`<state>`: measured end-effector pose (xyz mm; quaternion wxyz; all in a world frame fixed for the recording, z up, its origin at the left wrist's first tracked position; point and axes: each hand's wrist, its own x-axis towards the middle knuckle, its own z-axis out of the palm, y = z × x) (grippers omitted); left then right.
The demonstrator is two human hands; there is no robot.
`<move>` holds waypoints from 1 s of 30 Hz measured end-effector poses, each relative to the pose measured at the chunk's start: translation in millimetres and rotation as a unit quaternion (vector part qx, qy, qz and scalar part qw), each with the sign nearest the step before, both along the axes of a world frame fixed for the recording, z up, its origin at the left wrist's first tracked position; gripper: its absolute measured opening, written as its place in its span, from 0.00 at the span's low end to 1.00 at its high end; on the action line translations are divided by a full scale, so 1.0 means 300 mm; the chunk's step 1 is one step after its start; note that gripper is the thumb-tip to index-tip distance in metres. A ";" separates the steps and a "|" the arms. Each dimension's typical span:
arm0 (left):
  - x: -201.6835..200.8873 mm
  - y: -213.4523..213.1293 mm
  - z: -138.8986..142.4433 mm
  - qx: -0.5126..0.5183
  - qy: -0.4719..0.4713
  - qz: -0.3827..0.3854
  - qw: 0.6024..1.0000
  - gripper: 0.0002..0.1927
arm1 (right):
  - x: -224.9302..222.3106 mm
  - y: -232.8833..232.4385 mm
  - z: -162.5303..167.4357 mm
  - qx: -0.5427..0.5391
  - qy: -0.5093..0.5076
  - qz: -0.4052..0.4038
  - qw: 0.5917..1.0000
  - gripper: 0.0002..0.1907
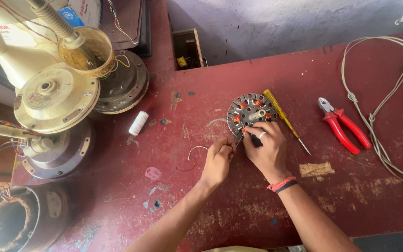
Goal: The person winds white enamel wire around the slots of a motor stator, using pliers to cut the wire and a screwdriver to adjust the winding. The person repeats this process for multiple slots on the stator.
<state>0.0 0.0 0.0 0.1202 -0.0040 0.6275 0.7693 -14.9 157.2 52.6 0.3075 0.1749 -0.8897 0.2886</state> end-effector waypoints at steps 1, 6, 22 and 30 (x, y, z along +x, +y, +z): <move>0.005 0.006 0.012 -0.016 0.008 0.004 1.000 0.08 | 0.002 -0.004 0.005 0.008 0.003 -0.002 1.000 0.09; 0.015 0.015 0.056 -0.074 0.001 0.002 0.997 0.08 | 0.003 -0.018 0.018 0.031 0.009 -0.018 0.999 0.09; -0.027 0.001 -0.001 -0.054 -0.097 -0.064 0.992 0.07 | 0.005 -0.018 0.010 0.031 -0.002 -0.014 0.999 0.12; -0.014 0.008 0.012 -0.057 -0.058 -0.054 0.995 0.08 | 0.012 -0.021 0.020 0.035 -0.010 -0.017 0.999 0.11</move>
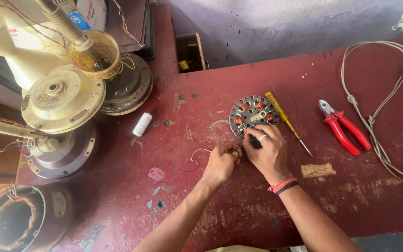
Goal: The person winds white enamel wire around the slots of a motor stator, using pliers to cut the wire and a screwdriver to adjust the winding. The person repeats this process for multiple slots on the stator.
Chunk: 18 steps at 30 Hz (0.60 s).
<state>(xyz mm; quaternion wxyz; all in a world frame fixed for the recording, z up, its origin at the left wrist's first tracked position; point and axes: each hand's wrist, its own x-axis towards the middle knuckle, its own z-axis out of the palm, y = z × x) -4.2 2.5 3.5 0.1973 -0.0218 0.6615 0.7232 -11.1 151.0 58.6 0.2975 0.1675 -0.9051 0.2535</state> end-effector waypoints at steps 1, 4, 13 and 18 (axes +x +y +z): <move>0.003 0.000 0.010 -0.030 0.004 -0.001 1.000 0.09 | -0.001 0.001 0.000 0.000 0.002 -0.001 1.000 0.11; 0.010 -0.004 0.046 -0.098 0.002 -0.006 0.995 0.09 | -0.002 0.000 -0.002 -0.001 0.009 -0.008 1.000 0.11; -0.018 -0.016 0.061 -0.112 -0.035 -0.034 0.993 0.10 | -0.005 0.002 -0.005 -0.011 0.003 -0.002 1.000 0.11; -0.025 -0.023 0.020 -0.040 -0.041 -0.033 0.998 0.10 | -0.004 0.009 0.000 -0.017 0.000 0.007 1.000 0.10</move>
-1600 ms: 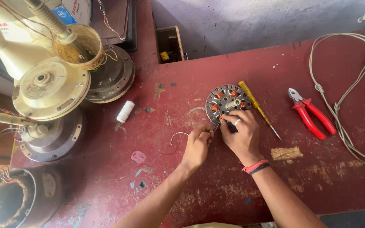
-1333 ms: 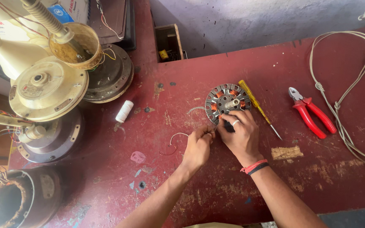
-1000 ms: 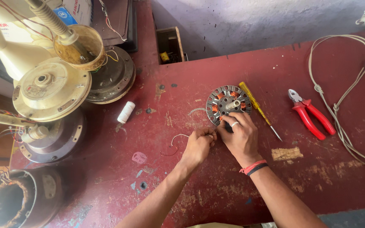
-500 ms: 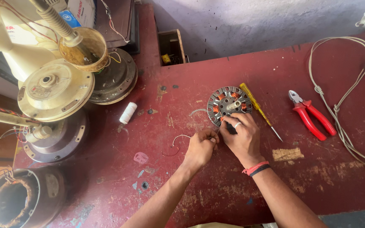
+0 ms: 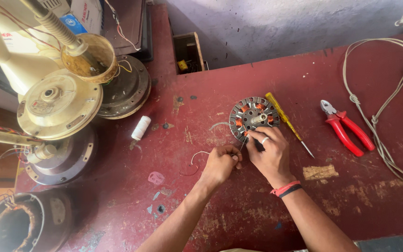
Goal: The person winds white enamel wire around the slots of a motor stator, using pliers to cut the wire and a screwdriver to adjust the winding. The person repeats this process for multiple slots on the stator.
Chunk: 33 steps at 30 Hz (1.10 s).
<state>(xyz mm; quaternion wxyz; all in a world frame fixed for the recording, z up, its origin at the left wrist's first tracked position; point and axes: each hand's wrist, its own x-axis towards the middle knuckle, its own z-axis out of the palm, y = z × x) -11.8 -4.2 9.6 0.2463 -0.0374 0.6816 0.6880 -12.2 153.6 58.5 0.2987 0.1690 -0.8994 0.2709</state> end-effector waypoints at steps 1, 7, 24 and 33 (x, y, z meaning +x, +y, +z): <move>0.002 0.000 -0.004 -0.003 -0.001 0.001 1.000 0.10 | 0.001 0.001 0.000 -0.004 -0.001 0.003 1.000 0.10; 0.020 0.005 0.015 -0.046 0.037 -0.006 0.998 0.09 | -0.001 -0.005 0.003 -0.004 0.014 0.002 1.000 0.10; 0.021 0.007 0.071 -0.122 0.039 -0.005 0.992 0.11 | -0.003 -0.013 -0.006 0.010 -0.003 -0.027 1.000 0.10; 0.030 0.012 0.049 -0.110 0.055 -0.005 0.992 0.09 | 0.005 -0.008 0.001 0.000 0.009 -0.014 1.000 0.12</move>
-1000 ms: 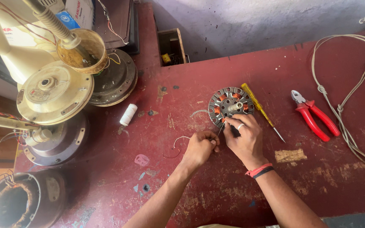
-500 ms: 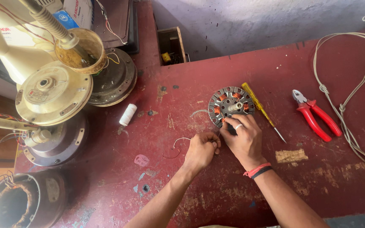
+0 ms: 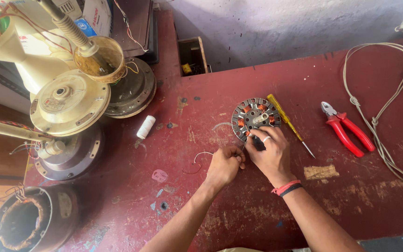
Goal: The person winds white enamel wire around the slots of a motor stator, using pliers to cut the wire and a screwdriver to adjust the winding. The person repeats this process for multiple slots on the stator.
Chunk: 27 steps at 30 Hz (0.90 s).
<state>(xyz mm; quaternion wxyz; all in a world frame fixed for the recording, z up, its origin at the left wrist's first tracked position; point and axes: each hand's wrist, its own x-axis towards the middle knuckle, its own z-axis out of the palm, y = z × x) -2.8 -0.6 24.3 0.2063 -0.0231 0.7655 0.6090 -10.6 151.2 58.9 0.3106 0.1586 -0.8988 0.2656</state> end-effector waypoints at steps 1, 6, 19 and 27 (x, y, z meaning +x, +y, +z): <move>0.001 0.002 0.003 -0.001 -0.002 0.002 1.000 0.09 | 0.000 -0.001 0.001 0.001 0.001 0.000 1.000 0.12; 0.009 0.003 0.025 -0.016 0.004 0.002 1.000 0.09 | -0.001 0.002 -0.003 0.012 -0.013 -0.006 1.000 0.11; 0.055 -0.035 0.043 0.057 0.090 -0.047 0.993 0.07 | -0.010 0.004 0.003 -0.017 0.003 0.002 1.000 0.07; 0.295 -0.262 0.222 -0.119 0.003 -0.052 0.991 0.11 | -0.013 0.075 -0.096 -0.212 -0.003 -0.043 0.976 0.07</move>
